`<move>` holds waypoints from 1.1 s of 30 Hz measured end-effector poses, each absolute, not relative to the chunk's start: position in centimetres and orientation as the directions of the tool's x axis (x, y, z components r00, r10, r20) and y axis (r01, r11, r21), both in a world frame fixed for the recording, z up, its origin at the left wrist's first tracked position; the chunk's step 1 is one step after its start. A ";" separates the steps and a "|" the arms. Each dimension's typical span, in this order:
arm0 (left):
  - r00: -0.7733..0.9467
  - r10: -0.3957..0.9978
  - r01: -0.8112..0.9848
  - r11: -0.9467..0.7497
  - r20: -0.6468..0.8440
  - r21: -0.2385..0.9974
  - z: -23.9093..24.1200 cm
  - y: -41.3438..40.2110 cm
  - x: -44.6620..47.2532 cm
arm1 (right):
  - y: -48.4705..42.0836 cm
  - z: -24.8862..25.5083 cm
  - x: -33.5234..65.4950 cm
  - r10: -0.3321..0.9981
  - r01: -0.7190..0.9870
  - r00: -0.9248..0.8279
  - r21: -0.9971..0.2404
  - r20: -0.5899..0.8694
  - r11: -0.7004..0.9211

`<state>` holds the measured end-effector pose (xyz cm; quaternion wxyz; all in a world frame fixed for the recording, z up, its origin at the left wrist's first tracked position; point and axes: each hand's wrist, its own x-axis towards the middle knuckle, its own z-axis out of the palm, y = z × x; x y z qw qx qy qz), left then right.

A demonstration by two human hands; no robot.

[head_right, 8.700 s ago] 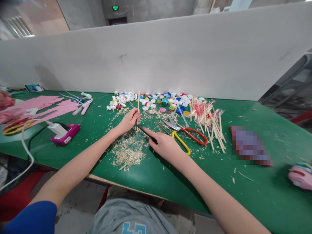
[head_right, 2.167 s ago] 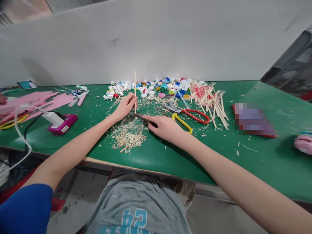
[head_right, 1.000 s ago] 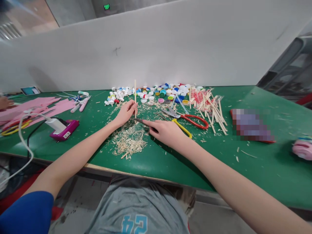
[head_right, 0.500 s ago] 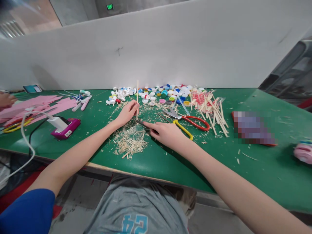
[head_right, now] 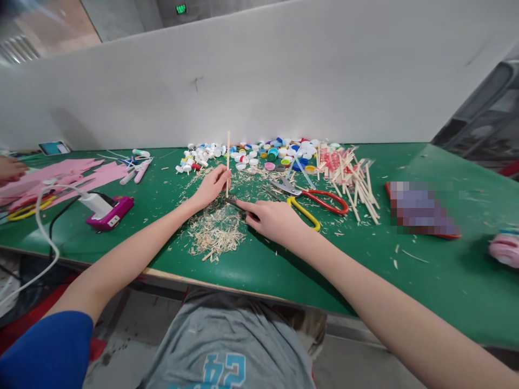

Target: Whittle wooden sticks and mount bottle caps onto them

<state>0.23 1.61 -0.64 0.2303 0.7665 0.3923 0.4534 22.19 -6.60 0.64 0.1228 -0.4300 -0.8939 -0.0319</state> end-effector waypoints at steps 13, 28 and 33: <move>0.271 0.820 0.407 -0.572 0.505 0.712 -0.6 1.5 0.3 | -7.1 2.6 21.5 0.822 0.809 -0.548 -0.151 0.153 0.568; 0.273 0.818 0.439 -0.574 0.506 0.691 -0.6 1.7 0.1 | -7.2 2.7 21.0 0.800 0.798 -0.570 -0.108 0.188 0.593; 0.272 0.824 0.438 -0.566 0.497 0.698 -0.7 1.7 0.1 | -6.8 2.6 21.0 0.813 0.803 -0.556 -0.140 0.170 0.579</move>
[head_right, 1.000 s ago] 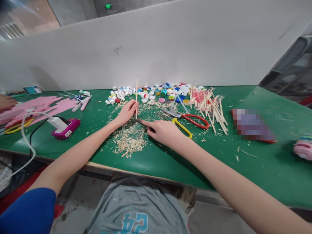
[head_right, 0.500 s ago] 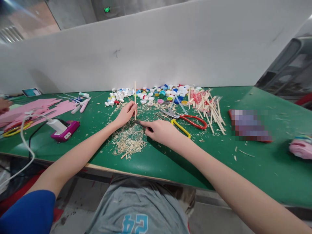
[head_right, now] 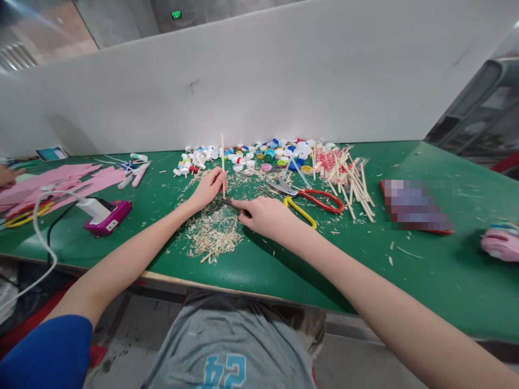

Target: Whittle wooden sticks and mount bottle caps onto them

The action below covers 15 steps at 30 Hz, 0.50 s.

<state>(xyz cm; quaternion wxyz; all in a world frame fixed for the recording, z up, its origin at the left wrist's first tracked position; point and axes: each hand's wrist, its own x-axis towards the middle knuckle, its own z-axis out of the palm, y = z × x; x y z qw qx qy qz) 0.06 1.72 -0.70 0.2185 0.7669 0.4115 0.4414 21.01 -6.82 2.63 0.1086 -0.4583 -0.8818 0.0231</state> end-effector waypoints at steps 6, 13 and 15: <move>0.271 0.824 0.425 -0.566 0.498 0.706 -0.6 1.7 0.1 | -6.6 2.8 21.0 0.822 0.788 -0.552 -0.236 0.140 0.569; 0.279 0.829 0.418 -0.559 0.484 0.716 -0.4 1.5 0.3 | -6.8 3.2 21.1 0.839 0.771 -0.539 -0.360 0.070 0.525; 0.279 0.831 0.426 -0.557 0.482 0.713 -0.3 1.5 0.3 | -6.8 2.8 21.3 0.850 0.781 -0.522 -0.358 0.074 0.511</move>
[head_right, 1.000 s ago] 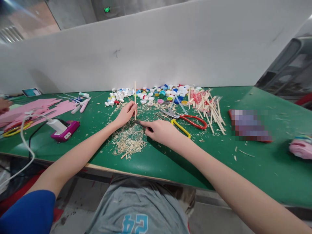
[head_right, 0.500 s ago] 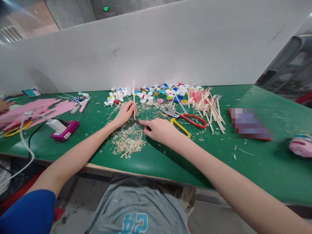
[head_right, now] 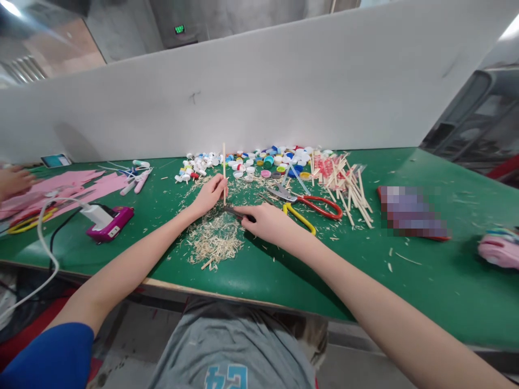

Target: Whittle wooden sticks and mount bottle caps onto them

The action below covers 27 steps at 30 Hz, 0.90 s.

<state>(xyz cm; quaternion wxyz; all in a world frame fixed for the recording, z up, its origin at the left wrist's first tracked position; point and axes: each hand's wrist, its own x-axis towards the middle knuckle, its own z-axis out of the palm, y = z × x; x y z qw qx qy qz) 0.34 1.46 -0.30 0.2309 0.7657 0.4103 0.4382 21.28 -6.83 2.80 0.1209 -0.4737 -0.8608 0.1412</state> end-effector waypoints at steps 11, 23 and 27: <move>0.284 0.830 0.444 -0.558 0.480 0.701 -0.4 1.8 0.0 | -6.5 1.8 21.9 0.815 0.782 -0.529 -0.237 0.236 0.577; 0.264 0.846 0.422 -0.533 0.463 0.734 -0.3 1.6 0.1 | -6.7 1.2 21.7 0.809 0.799 -0.562 -0.137 0.173 0.585; 0.288 0.848 0.440 -0.530 0.445 0.725 -0.4 1.4 0.2 | -6.9 1.7 21.8 0.826 0.793 -0.546 -0.234 0.139 0.563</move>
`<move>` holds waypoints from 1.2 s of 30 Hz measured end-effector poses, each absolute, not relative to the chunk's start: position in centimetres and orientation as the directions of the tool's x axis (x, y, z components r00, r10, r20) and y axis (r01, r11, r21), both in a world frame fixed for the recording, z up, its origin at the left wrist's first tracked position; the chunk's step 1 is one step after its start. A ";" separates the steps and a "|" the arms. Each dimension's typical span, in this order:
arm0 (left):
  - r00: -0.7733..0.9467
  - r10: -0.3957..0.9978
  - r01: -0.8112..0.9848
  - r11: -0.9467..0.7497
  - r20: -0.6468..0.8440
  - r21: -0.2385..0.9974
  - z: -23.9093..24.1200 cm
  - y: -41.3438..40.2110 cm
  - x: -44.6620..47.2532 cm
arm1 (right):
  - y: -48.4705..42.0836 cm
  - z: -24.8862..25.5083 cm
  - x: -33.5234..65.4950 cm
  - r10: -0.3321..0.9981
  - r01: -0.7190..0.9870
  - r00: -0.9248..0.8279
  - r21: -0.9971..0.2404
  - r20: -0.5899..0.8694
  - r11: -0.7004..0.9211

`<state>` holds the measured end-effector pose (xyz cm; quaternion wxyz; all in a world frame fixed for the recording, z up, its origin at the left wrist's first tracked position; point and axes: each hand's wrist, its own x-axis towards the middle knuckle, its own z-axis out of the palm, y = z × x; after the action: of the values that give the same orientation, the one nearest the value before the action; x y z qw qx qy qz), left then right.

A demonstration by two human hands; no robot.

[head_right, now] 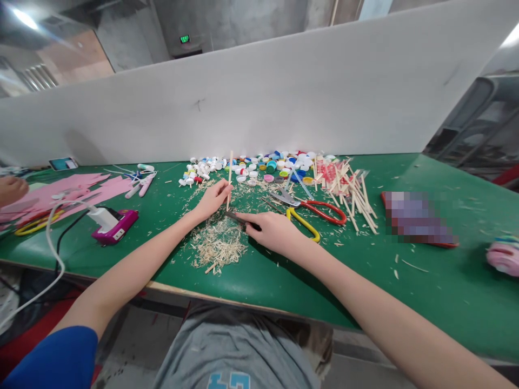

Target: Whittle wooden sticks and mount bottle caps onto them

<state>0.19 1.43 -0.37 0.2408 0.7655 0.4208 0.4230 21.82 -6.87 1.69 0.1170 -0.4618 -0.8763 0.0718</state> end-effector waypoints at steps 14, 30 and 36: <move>0.340 0.808 0.487 -0.590 0.482 0.644 -0.4 1.4 0.3 | -6.9 2.8 22.3 0.843 0.797 -0.523 -0.278 0.125 0.536; 0.377 0.797 0.503 -0.604 0.472 0.618 -0.2 1.2 0.3 | -6.6 1.7 22.3 0.804 0.782 -0.584 -0.191 0.107 0.593; 0.353 0.797 0.549 -0.601 0.491 0.581 -0.5 1.7 0.1 | -6.2 1.5 22.8 0.779 0.803 -0.576 -0.004 0.249 0.595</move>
<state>0.07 1.65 -0.50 0.1602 0.8068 0.4168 0.3869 22.80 -6.22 1.52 0.1131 -0.4464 -0.8859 -0.0548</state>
